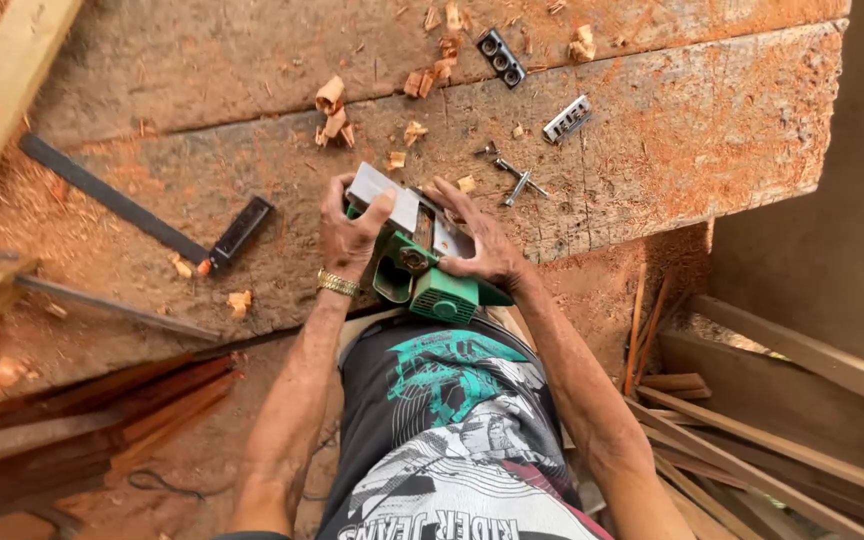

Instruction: The person disassembles a green electric planer on a wooden workbench, removes the blade and housing, and uses a screwdriver to adjust internal components. The person then reassembles the planer and tightens the screws.

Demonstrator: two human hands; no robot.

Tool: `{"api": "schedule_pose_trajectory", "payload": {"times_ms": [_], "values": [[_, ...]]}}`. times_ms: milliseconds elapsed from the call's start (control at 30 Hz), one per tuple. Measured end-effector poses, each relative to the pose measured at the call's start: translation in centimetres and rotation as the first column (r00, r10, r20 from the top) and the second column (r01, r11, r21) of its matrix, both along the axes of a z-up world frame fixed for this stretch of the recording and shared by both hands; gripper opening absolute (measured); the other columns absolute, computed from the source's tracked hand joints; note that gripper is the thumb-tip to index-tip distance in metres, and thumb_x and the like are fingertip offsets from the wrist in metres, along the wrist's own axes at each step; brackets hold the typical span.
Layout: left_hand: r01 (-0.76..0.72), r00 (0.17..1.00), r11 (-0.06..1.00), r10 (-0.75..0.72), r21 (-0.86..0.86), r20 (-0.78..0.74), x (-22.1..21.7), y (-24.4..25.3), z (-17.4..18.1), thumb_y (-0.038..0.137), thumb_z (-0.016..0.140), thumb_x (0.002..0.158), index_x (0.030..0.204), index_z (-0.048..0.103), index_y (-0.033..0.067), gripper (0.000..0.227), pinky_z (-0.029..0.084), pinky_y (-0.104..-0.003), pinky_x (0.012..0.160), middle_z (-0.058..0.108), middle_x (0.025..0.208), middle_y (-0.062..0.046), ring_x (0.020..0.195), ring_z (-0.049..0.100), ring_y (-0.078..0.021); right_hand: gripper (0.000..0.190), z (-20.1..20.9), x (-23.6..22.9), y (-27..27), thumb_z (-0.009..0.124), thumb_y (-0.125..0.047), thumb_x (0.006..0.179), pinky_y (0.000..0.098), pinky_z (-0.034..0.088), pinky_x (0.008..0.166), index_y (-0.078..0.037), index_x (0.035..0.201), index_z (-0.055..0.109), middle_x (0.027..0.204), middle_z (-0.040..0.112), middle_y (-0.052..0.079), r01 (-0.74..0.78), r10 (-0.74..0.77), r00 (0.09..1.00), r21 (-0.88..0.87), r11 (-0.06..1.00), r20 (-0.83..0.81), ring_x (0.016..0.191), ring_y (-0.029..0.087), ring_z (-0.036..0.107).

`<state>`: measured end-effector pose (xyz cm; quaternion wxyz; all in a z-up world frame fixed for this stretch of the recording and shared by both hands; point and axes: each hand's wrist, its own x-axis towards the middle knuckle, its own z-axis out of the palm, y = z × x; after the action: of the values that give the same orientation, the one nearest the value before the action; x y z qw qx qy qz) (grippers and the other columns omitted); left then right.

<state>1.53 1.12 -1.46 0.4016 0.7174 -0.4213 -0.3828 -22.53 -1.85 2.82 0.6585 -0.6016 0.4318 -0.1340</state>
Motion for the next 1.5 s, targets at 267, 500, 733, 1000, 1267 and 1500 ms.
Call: {"api": "schedule_pose_trajectory", "payload": {"times_ms": [267,500,733,1000,1267,1500], "values": [[-0.088,0.963,0.979,0.036,0.186,0.266,-4.3,-4.6,4.7,0.068,0.084,0.071,0.103,0.063,0.0033,0.075,0.055,-0.041,0.064,0.069,0.093,-0.015,0.081,0.069,-0.0291,0.136,-0.6,-1.2,-1.2,0.085,-0.060,0.065,0.0495,0.029,0.129,-0.008,0.166,0.010,0.166,0.035,0.024,0.112,-0.189,0.961,0.338,0.935,0.202,0.153,0.037,0.038],[-0.029,0.999,0.942,0.020,0.335,0.030,-1.7,-4.3,2.5,0.069,0.074,0.077,0.110,0.059,0.0025,0.076,0.056,-0.035,0.055,0.070,0.088,-0.010,0.071,0.070,-0.0219,0.127,-0.9,-0.3,-3.1,0.076,-0.056,0.069,0.0482,0.028,0.128,-0.009,0.168,0.012,0.168,0.038,0.020,-0.010,-0.026,0.991,0.269,0.963,0.130,0.151,0.034,0.040],[-0.037,0.999,0.975,0.031,0.220,0.032,-1.2,-3.8,2.9,0.061,0.081,0.081,0.109,0.061,0.0001,0.070,0.059,-0.035,0.067,0.073,0.089,-0.013,0.078,0.074,-0.0205,0.122,-1.5,-0.4,-4.1,0.074,-0.057,0.073,0.0475,0.027,0.130,-0.010,0.169,0.017,0.167,0.044,0.018,-0.083,0.059,0.989,0.185,0.979,0.134,0.154,0.032,0.041],[-0.046,0.998,0.973,0.032,0.228,0.061,-1.2,-4.2,2.7,0.051,0.083,0.084,0.108,0.061,0.0018,0.059,0.058,-0.037,0.073,0.073,0.089,-0.011,0.079,0.073,-0.0208,0.116,-1.1,-0.3,-4.7,0.070,-0.053,0.072,0.0464,0.038,0.123,-0.007,0.166,0.021,0.157,0.053,0.018,-0.069,0.068,0.998,0.103,0.992,0.009,0.141,0.032,0.053],[0.018,0.985,0.986,0.011,0.167,-0.170,0.4,-2.8,2.5,0.042,0.074,0.087,0.117,0.059,0.0008,0.054,0.057,-0.037,0.076,0.067,0.100,-0.010,0.090,0.068,-0.0207,0.102,-1.5,-0.3,-3.1,0.073,-0.051,0.072,0.0461,0.046,0.112,-0.009,0.160,0.039,0.143,0.053,0.017,-0.181,0.170,0.972,-0.061,0.981,-0.162,0.130,0.033,0.056],[-0.084,0.936,0.990,0.117,0.113,-0.331,1.1,0.0,0.4,0.040,0.071,0.081,0.118,0.066,-0.0011,0.056,0.053,-0.035,0.075,0.067,0.097,-0.007,0.088,0.064,-0.0184,0.102,-0.7,0.6,-3.0,0.078,-0.055,0.064,0.0450,0.049,0.104,-0.011,0.151,0.048,0.125,0.053,0.014,-0.211,0.185,0.961,-0.110,0.971,-0.208,0.119,0.031,0.058]]}}
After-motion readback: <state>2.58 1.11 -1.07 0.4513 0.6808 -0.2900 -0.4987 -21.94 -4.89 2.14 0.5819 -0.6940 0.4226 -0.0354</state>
